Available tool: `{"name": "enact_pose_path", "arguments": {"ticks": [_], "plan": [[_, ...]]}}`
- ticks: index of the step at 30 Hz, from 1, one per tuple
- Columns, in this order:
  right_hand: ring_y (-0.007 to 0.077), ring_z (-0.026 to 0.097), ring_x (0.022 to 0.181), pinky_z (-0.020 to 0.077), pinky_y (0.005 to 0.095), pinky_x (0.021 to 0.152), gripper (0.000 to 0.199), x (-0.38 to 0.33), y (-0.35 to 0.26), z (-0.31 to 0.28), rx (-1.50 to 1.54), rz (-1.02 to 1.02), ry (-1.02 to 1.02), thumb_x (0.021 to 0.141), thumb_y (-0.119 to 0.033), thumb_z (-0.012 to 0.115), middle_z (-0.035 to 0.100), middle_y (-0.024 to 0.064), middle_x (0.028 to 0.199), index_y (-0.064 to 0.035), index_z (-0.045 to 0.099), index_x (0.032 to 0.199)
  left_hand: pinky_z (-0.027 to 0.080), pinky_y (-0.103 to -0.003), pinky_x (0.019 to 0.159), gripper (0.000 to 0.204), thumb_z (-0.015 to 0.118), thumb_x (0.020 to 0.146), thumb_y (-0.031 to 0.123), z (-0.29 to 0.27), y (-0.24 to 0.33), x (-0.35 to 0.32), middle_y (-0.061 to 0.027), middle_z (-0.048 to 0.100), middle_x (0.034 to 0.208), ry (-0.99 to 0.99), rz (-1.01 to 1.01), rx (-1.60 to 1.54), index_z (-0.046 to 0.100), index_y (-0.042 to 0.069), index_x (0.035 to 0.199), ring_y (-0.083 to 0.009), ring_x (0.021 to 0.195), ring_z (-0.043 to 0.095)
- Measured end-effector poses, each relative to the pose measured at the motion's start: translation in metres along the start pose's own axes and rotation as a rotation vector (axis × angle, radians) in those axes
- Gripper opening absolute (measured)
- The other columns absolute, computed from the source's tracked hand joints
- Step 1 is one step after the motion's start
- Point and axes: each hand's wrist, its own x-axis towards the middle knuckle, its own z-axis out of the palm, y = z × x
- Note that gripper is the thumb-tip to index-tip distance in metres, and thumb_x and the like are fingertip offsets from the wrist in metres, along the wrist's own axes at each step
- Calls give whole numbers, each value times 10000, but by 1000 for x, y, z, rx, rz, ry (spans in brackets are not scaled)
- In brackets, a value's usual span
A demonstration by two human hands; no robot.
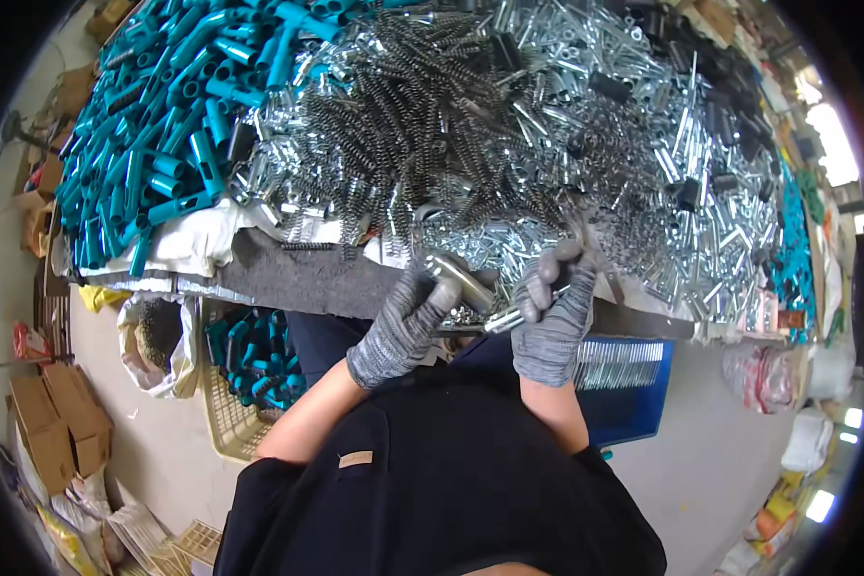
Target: Assembling plastic handles onto metal tubes and adding screws or small components.
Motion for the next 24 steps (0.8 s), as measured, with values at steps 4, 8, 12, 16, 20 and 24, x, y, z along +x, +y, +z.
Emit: {"name": "enact_pose_path", "arguments": {"ticks": [4,8,12,16,20,24], "plan": [[114,494,550,418,216,360,349,9,-2,1,81,-163,24,1017,-379,447,540,50,789,-72,613,995,470,-214,536,347,557,979,345,-1,1,1,-71,653,929,-2,-94,150,463,81,1185,-72,650,567],[167,545,768,488,284,582,425,13,10,6,9,-195,-53,983,-455,476,582,108,930,-53,612,986,443,-231,567,304,589,968,325,-5,0,-1,-6,592,805,-103,-101,381,566,45,1085,-53,672,531],[217,603,940,474,338,884,612,-3,27,19,-687,-12,-273,929,-604,465,613,132,1051,-24,600,1071,482,-281,695,364,584,971,314,-1,9,-6,-10,632,886,-91,-161,228,558,24,1189,-92,803,580],[155,592,1037,497,306,878,779,-14,24,8,-792,173,-298,909,-638,483,630,113,1113,24,485,1320,503,-338,778,396,620,937,280,-17,17,-9,-99,646,1039,-70,100,597,539,16,1220,-219,918,633],[156,541,1066,431,295,945,789,-32,31,-4,-774,250,-411,886,-603,567,578,86,1181,-34,398,1405,501,-364,794,351,593,928,202,-5,38,-13,-152,627,1069,141,468,943,531,-5,1205,-274,887,632],[120,557,815,477,301,751,427,-32,32,-11,-888,303,-488,960,-434,565,617,40,906,-37,604,1111,473,-373,908,508,623,930,233,-7,44,-14,-173,583,1170,91,331,468,419,-21,1319,-247,1061,580]]}}
